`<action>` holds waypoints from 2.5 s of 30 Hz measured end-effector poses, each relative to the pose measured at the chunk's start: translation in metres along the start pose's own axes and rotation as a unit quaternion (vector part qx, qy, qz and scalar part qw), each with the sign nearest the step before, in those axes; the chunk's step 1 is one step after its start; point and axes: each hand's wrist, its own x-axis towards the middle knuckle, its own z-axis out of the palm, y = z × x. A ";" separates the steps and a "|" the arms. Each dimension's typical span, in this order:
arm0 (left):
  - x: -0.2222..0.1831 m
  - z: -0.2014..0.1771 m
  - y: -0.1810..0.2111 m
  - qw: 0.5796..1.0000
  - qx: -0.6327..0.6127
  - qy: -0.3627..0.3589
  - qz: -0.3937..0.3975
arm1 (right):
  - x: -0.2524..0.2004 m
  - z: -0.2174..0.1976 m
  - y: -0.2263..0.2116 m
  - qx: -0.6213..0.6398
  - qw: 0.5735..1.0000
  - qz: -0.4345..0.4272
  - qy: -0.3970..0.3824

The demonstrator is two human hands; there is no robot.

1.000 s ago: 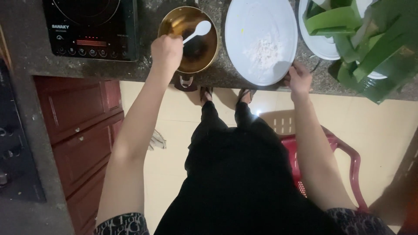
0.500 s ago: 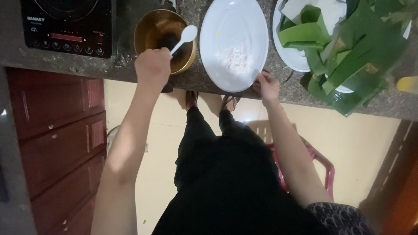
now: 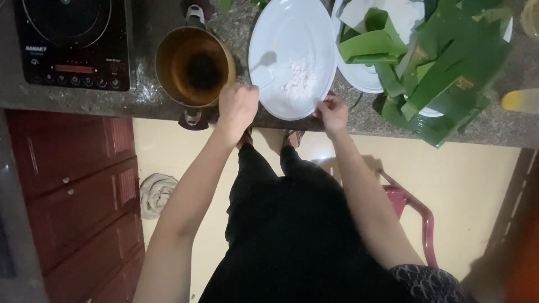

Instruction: Preparing and mixing ingredients for a recipe, including scooping flour into a pot and handling banana leaves.

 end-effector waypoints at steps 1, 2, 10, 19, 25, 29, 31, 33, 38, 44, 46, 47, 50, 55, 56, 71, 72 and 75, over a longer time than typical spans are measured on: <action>-0.001 0.003 0.001 1.000 -0.005 0.007 0.002 | -0.003 0.000 -0.004 -0.006 1.000 0.021 0.007; -0.001 0.005 0.003 1.000 -0.011 0.014 0.003 | -0.007 -0.001 -0.008 -0.011 0.999 0.042 0.014; 0.002 0.008 0.007 1.000 -0.006 0.009 0.019 | -0.007 -0.020 -0.040 0.085 0.988 0.052 0.116; 0.003 0.008 0.000 0.999 -0.007 -0.037 0.010 | 0.032 -0.043 -0.033 0.235 0.949 0.044 0.206; 0.000 0.008 -0.009 0.996 0.003 -0.094 0.004 | 0.042 -0.041 -0.040 0.243 0.939 -0.001 0.245; -0.002 0.013 -0.007 0.990 0.002 -0.138 -0.021 | 0.026 -0.034 -0.078 0.294 0.950 0.001 0.109; 0.001 0.005 0.000 0.990 0.000 -0.141 -0.027 | 0.018 -0.032 -0.086 0.306 0.946 0.009 0.107; 0.005 -0.002 0.003 0.989 -0.003 -0.144 -0.035 | 0.011 -0.025 -0.084 0.317 0.943 0.018 0.104; -0.001 0.006 0.006 0.985 -0.035 -0.166 -0.038 | -0.018 0.004 -0.061 -0.023 0.997 0.026 0.063; 0.003 -0.002 0.012 0.974 -0.071 -0.200 -0.076 | 0.002 0.006 0.017 -0.048 0.997 0.042 0.050; 0.002 -0.004 0.010 0.972 -0.069 -0.210 -0.077 | -0.007 0.007 0.009 -0.050 0.996 0.053 0.054; 0.001 -0.005 0.010 0.970 -0.066 -0.219 -0.080 | -0.011 0.008 0.004 -0.054 0.995 0.062 0.057; -0.003 -0.002 0.008 0.962 -0.075 -0.246 -0.088 | -0.014 0.007 0.005 -0.025 0.995 0.049 0.078; 0.001 -0.002 0.008 0.964 -0.075 -0.251 -0.040 | -0.005 -0.002 0.023 -0.037 0.992 0.045 0.110; -0.001 0.003 0.007 0.964 -0.077 -0.253 -0.031 | -0.003 -0.005 0.028 -0.045 0.991 0.037 0.117; 0.033 -0.020 -0.009 0.950 -0.053 -0.306 -0.016 | -0.022 -0.002 0.028 -0.172 0.977 0.051 0.116; 0.033 -0.021 -0.013 0.950 -0.053 -0.307 -0.014 | -0.024 0.001 0.025 -0.171 0.977 0.051 0.117; 0.036 -0.023 -0.017 0.945 -0.034 -0.323 0.029 | -0.028 0.001 0.017 -0.162 0.977 0.048 0.127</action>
